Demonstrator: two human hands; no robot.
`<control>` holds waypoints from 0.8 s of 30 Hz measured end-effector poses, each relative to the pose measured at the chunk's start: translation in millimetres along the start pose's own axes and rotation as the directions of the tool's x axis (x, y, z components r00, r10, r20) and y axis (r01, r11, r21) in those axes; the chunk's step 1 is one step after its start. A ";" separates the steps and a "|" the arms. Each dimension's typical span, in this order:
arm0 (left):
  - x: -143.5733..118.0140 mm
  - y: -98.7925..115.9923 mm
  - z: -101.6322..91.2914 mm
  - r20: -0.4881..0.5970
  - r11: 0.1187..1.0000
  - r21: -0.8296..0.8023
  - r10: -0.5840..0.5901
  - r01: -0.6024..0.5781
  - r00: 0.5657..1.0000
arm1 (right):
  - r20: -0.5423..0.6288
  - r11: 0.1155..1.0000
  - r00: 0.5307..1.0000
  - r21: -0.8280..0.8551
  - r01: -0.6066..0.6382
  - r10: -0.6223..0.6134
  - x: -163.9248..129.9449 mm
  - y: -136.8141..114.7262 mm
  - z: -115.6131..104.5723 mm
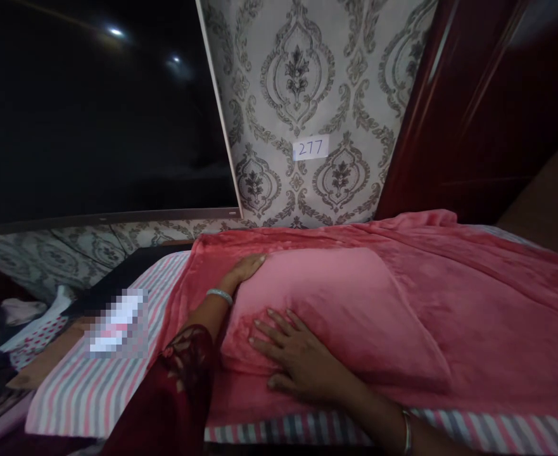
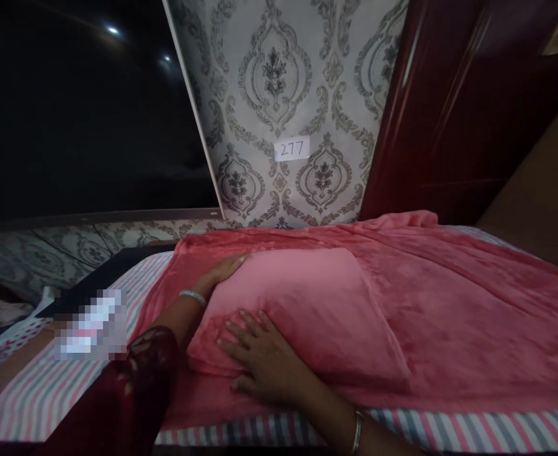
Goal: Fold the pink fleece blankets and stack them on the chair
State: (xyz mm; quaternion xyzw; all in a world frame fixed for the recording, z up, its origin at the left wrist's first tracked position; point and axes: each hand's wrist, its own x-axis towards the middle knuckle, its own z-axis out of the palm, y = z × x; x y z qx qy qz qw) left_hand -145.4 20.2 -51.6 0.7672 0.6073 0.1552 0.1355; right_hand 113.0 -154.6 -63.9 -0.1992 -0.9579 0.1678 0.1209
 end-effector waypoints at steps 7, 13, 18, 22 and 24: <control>-3.2 24.5 -16.3 -0.006 0.993 0.116 -0.025 0.025 1.000 | 0.006 1.000 1.000 -0.020 0.002 -0.002 2.2 -2.1 -2.4; -43.4 103.3 -16.8 0.180 0.900 0.108 0.399 -0.422 0.899 | -0.010 0.999 0.999 0.002 0.033 -0.033 -6.4 -2.2 -31.7; -54.5 136.1 8.6 0.327 0.822 0.035 0.527 -0.568 0.784 | -0.036 0.997 0.997 -0.042 0.070 -0.071 -24.7 16.3 -35.9; -29.1 122.5 24.3 0.288 0.805 0.170 0.511 -0.569 0.810 | -0.021 0.999 0.999 -0.019 0.049 -0.050 -34.7 24.8 -19.8; -12.2 109.7 23.7 0.239 0.839 0.230 0.442 -0.493 0.865 | -0.030 1.000 0.999 0.004 0.024 -0.023 -36.1 24.9 -16.4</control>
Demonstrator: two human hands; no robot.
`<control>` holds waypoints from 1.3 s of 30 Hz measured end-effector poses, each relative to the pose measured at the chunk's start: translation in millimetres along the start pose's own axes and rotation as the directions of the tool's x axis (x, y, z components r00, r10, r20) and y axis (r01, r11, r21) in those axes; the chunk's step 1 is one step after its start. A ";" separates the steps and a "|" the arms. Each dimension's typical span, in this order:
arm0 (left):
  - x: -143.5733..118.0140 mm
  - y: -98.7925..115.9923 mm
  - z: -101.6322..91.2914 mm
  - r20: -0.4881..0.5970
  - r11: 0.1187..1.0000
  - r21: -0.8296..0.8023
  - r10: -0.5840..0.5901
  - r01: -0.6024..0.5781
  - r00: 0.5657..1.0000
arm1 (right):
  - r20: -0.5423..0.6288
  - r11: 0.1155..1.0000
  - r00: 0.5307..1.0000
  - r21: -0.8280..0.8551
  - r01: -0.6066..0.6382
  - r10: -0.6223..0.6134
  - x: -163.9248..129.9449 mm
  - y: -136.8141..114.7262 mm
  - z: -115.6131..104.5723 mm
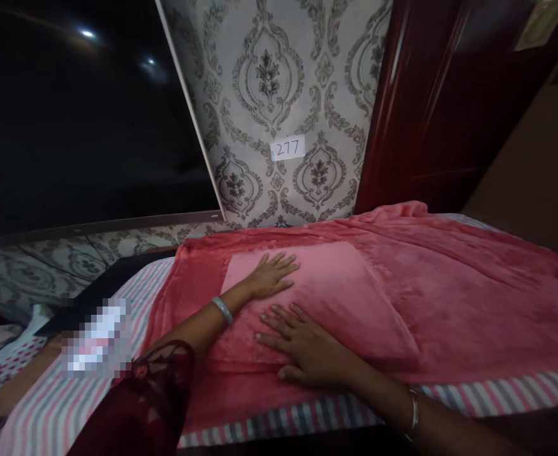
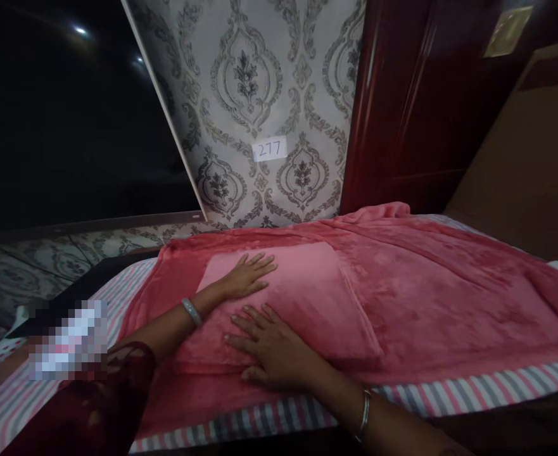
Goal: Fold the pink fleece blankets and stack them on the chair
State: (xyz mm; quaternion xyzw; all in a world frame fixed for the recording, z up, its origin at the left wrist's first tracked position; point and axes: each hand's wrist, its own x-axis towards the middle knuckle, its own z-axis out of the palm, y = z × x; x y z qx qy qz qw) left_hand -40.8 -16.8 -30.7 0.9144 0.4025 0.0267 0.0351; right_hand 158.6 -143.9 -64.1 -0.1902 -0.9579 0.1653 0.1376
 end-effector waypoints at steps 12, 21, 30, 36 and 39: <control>16.3 -53.7 -17.4 0.021 0.896 0.003 -0.445 0.445 0.895 | -0.019 0.999 1.000 0.036 -0.014 0.014 1.1 -1.2 -2.1; 17.0 31.7 -33.4 0.050 0.997 -0.044 0.065 -0.063 0.997 | -0.076 0.999 0.996 0.026 -0.044 0.046 -8.9 4.8 -44.9; 61.0 9.1 -2.8 0.038 1.000 0.020 -0.002 0.001 0.999 | -0.032 0.965 0.966 -0.034 -0.259 0.258 -35.2 27.7 -24.0; 52.8 -39.6 -18.6 -0.031 0.864 0.108 -0.491 0.492 0.870 | -0.039 0.964 0.963 -0.011 -0.267 0.266 -34.3 26.7 -28.0; 45.0 -38.9 -29.7 -0.141 0.791 0.154 -0.576 0.592 0.806 | -0.050 0.965 0.964 -0.002 -0.261 0.261 -34.5 27.0 -27.0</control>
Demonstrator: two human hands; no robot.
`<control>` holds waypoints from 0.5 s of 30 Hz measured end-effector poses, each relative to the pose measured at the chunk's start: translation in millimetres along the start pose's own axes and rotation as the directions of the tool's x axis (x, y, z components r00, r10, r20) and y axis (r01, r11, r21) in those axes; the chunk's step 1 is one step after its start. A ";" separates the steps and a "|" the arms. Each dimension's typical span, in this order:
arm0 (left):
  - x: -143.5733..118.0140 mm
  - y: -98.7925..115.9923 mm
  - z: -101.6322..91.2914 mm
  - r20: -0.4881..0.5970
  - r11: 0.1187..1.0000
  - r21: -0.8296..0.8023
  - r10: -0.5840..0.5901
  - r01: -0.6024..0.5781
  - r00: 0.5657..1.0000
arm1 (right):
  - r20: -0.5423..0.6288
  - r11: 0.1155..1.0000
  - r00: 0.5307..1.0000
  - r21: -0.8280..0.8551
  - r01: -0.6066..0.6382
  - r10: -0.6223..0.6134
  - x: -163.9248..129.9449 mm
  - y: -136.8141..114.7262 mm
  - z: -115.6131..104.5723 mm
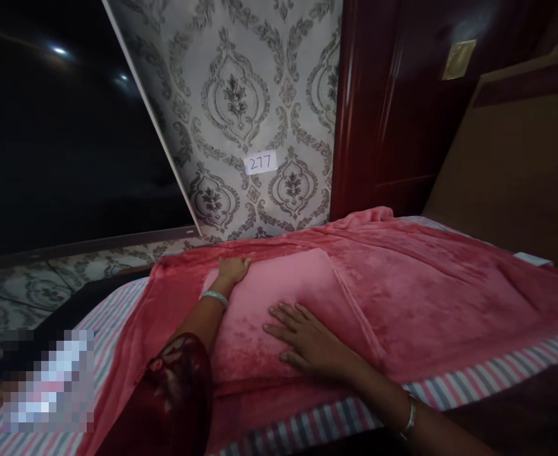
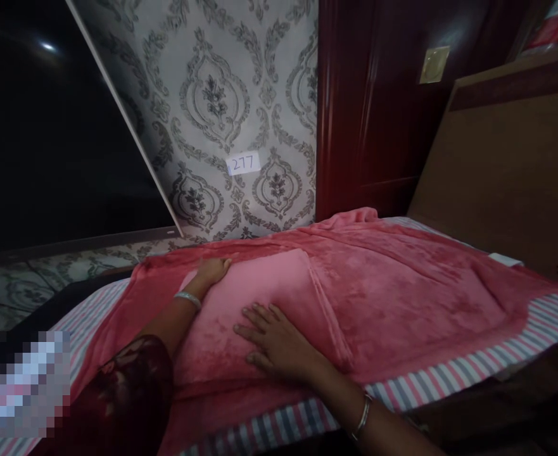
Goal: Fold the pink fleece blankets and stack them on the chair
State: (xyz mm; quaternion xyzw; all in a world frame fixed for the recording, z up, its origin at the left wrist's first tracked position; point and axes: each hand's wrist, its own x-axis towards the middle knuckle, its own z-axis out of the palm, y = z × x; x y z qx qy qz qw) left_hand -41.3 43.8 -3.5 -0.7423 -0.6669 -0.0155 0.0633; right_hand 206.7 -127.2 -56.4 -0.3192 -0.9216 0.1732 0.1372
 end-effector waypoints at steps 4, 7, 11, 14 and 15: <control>-22.1 13.7 -20.6 -0.141 0.999 0.038 0.034 -0.029 0.989 | -0.006 1.000 1.000 -0.001 -0.005 0.005 -0.5 -0.4 1.9; -60.3 30.8 -27.8 -0.175 0.984 0.040 0.177 -0.173 0.968 | -0.002 1.000 1.000 0.023 0.017 -0.017 0.7 3.0 -4.3; -132.7 44.6 -12.7 -0.162 0.937 0.021 0.347 -0.348 0.924 | -0.075 0.996 0.997 0.088 0.034 -0.027 16.1 15.0 -27.6; -173.0 46.6 9.4 -0.175 0.939 -0.005 0.336 -0.343 0.925 | -0.229 0.992 0.965 -0.004 -0.130 0.125 41.5 26.6 -44.7; -180.6 47.0 16.8 -0.171 0.947 -0.018 0.312 -0.320 0.935 | -0.241 0.983 0.958 -0.055 -0.174 0.156 50.8 31.1 -47.9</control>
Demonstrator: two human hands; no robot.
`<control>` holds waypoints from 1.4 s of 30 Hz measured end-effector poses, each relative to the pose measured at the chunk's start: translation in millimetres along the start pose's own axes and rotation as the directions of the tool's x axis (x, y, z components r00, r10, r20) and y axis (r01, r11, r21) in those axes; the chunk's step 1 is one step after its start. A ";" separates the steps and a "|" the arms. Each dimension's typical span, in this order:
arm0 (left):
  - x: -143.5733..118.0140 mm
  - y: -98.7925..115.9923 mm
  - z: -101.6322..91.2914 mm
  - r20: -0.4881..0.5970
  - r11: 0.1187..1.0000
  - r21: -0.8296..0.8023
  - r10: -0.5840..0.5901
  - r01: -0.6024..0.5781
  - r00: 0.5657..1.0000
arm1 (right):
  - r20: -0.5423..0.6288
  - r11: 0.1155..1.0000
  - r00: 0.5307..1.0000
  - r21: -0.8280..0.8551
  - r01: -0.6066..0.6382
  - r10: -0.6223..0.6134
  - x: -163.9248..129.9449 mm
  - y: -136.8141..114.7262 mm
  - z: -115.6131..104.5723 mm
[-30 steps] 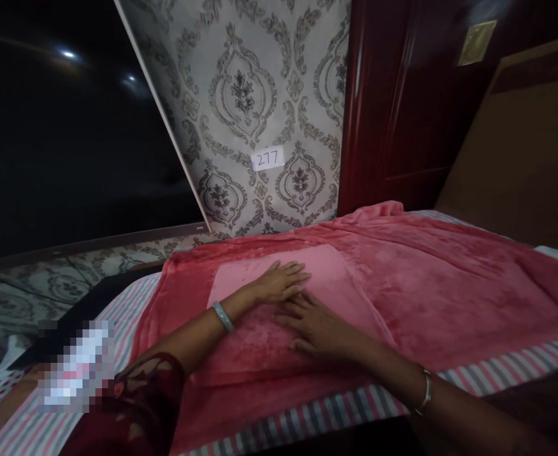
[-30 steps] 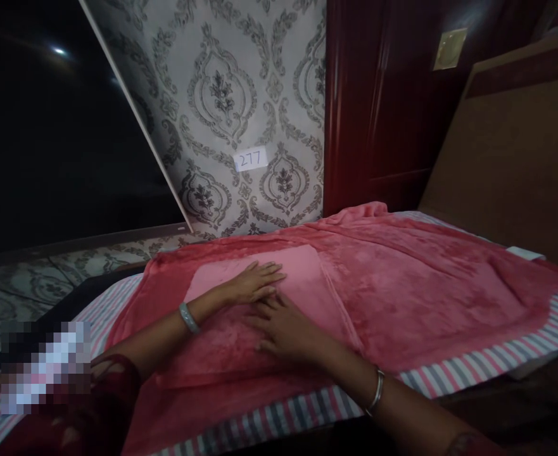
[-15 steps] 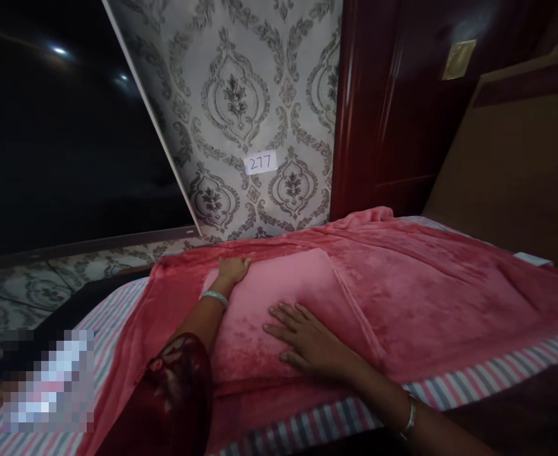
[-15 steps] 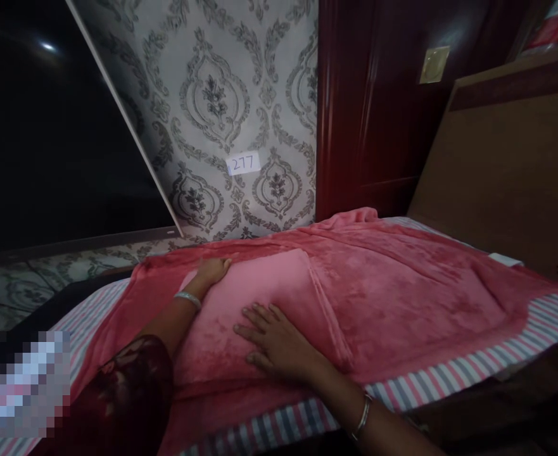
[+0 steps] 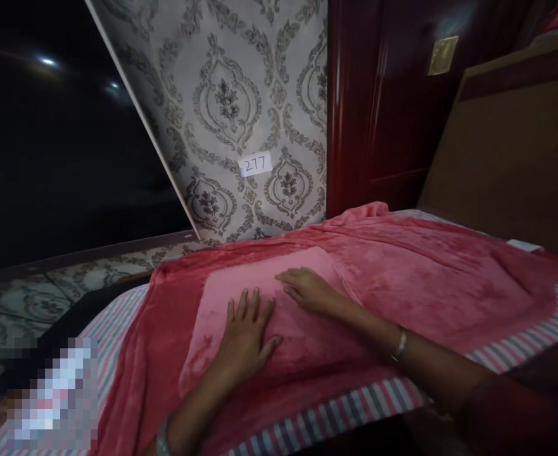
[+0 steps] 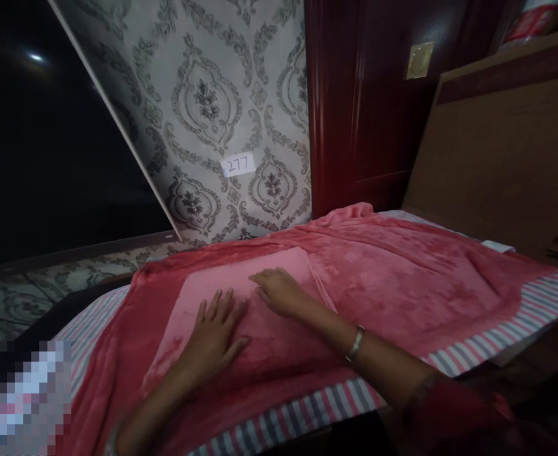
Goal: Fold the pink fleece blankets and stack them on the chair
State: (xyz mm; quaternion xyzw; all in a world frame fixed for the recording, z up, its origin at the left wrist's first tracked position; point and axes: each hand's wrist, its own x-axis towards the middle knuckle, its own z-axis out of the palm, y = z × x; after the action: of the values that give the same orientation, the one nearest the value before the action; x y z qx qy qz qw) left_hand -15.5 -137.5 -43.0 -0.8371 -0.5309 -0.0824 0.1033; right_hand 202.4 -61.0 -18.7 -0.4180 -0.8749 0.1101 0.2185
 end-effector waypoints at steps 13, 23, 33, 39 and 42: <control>-13.6 7.2 28.2 -0.037 0.994 -0.071 -0.089 0.086 0.995 | 0.044 0.861 0.870 -0.182 -0.476 0.491 35.9 100.8 1.0; -12.5 11.5 13.2 -0.010 0.989 -0.102 -0.110 0.109 0.994 | -0.030 0.854 0.881 -0.231 -0.465 0.472 8.8 67.6 -19.8; -34.9 78.3 32.4 -0.066 0.982 -0.124 0.136 -0.143 0.989 | 0.081 0.945 0.973 -0.268 -0.187 0.215 -57.4 15.2 15.7; -38.2 79.0 33.3 -0.109 0.983 -0.118 0.128 -0.141 0.986 | 0.033 0.880 0.905 -0.248 -0.404 0.425 -75.9 54.8 4.0; -39.0 80.3 31.1 -0.162 0.980 -0.125 0.137 -0.158 0.977 | 0.011 0.852 0.877 -0.241 -0.465 0.481 -88.9 70.8 1.4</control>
State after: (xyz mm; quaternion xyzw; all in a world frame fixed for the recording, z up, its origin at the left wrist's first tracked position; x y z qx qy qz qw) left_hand 41.7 -196.8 -89.5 -0.8706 -0.4507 -0.1746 0.0918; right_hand 299.5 -85.9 -72.3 -0.6385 -0.7591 0.0728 0.1034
